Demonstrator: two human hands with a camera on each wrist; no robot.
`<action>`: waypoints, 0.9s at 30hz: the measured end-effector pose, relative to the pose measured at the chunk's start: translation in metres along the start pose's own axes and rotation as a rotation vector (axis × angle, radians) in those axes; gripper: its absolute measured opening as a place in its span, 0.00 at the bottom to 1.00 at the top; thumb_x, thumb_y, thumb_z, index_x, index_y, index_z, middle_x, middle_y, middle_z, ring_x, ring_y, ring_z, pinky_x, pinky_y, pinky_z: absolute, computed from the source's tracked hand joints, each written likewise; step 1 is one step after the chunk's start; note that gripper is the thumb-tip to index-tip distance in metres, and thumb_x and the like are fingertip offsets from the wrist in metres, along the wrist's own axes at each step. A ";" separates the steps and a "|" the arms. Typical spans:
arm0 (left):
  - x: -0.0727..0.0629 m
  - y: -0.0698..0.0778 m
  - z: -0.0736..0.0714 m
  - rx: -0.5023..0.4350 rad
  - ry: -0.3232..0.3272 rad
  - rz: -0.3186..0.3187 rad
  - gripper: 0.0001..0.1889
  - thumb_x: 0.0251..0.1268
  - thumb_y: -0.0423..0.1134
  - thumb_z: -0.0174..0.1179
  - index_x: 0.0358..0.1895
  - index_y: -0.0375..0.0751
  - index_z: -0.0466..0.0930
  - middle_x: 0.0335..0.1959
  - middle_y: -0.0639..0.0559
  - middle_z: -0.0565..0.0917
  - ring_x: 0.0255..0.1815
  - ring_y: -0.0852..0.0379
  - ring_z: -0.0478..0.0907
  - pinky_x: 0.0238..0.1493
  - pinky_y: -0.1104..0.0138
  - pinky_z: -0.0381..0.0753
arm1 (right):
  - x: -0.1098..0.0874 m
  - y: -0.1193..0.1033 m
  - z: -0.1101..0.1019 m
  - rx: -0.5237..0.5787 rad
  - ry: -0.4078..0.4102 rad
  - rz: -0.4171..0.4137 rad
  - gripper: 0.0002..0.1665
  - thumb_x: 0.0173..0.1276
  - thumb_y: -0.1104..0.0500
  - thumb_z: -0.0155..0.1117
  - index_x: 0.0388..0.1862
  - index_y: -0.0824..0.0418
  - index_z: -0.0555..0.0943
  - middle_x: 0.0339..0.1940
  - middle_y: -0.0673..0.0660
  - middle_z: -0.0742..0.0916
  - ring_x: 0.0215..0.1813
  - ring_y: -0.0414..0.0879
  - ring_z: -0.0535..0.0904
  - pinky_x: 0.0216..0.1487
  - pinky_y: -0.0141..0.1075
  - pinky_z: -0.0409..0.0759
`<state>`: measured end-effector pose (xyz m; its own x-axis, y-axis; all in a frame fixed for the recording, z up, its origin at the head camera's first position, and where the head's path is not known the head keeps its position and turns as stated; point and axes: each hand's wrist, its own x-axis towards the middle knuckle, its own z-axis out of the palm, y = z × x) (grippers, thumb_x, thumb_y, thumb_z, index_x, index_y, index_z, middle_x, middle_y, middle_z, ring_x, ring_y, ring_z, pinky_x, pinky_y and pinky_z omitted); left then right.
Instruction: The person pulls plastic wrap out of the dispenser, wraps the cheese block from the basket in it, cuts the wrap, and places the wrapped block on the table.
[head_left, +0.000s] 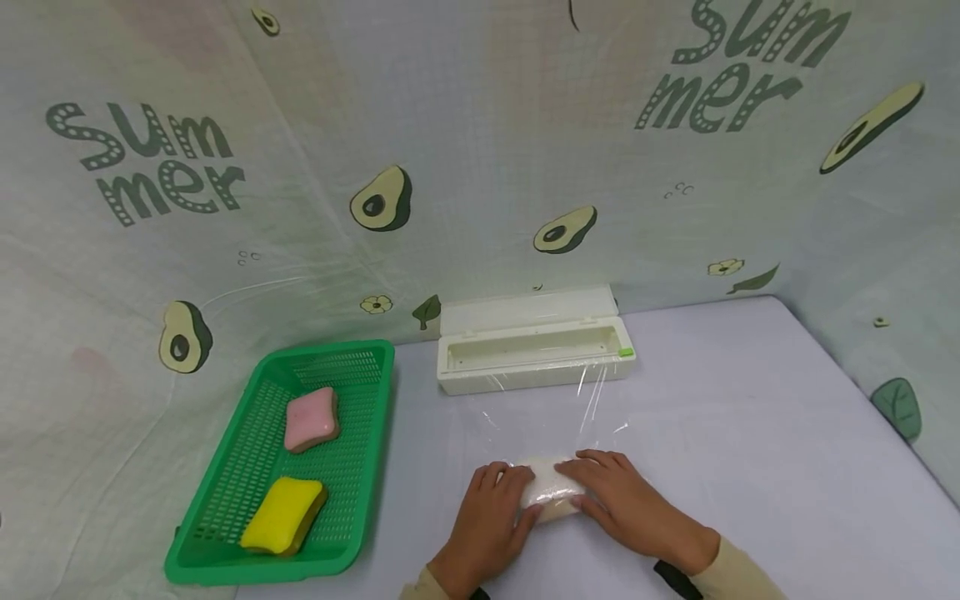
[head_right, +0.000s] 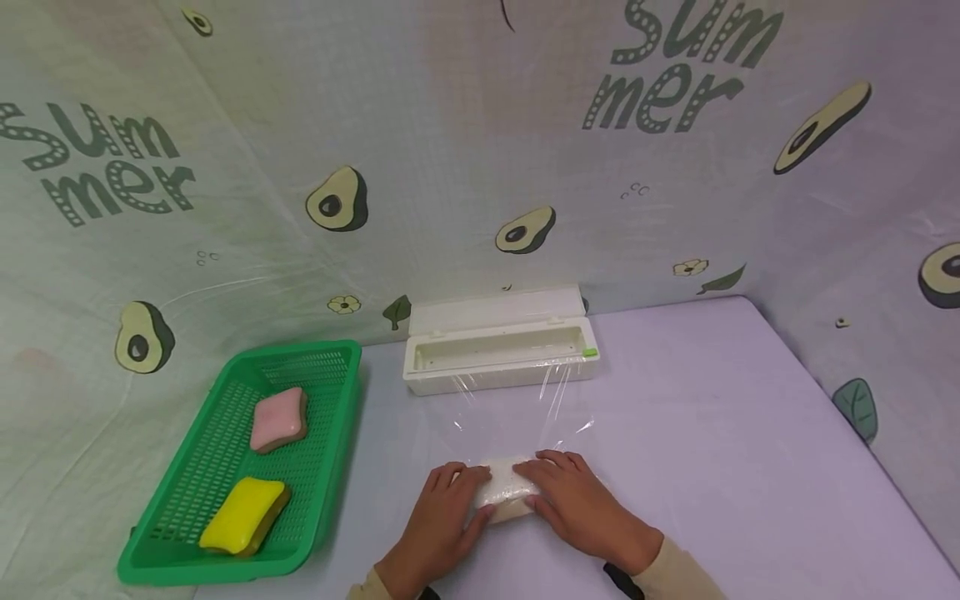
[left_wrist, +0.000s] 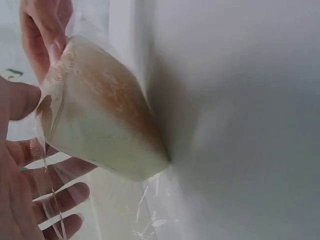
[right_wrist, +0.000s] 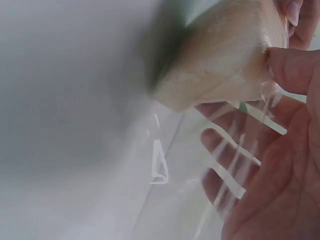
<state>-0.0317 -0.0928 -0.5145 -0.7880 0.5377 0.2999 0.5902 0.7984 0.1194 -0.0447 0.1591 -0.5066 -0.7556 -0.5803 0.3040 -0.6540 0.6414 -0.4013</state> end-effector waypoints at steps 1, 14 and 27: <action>0.002 0.000 -0.001 0.011 -0.009 -0.003 0.21 0.74 0.56 0.64 0.59 0.47 0.78 0.57 0.55 0.83 0.59 0.54 0.75 0.62 0.58 0.75 | 0.003 0.001 -0.002 0.022 -0.026 0.018 0.22 0.77 0.55 0.67 0.67 0.56 0.81 0.62 0.52 0.86 0.65 0.57 0.80 0.61 0.55 0.75; 0.030 -0.005 -0.007 0.139 0.000 -0.043 0.29 0.62 0.54 0.77 0.64 0.52 0.81 0.52 0.58 0.85 0.56 0.56 0.77 0.59 0.60 0.77 | 0.042 0.015 -0.019 0.211 -0.213 0.154 0.20 0.84 0.58 0.54 0.65 0.66 0.83 0.61 0.62 0.87 0.65 0.65 0.79 0.65 0.64 0.71; 0.051 -0.024 0.000 -0.044 -0.044 -0.106 0.18 0.72 0.47 0.69 0.61 0.51 0.83 0.55 0.57 0.88 0.57 0.53 0.77 0.61 0.57 0.75 | 0.057 0.015 -0.015 0.089 0.034 0.121 0.23 0.77 0.59 0.67 0.67 0.66 0.80 0.61 0.60 0.86 0.64 0.60 0.80 0.64 0.60 0.76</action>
<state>-0.0855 -0.0843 -0.5020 -0.8527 0.4631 0.2417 0.5096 0.8392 0.1899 -0.0977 0.1434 -0.4820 -0.8307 -0.4827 0.2772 -0.5529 0.6578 -0.5115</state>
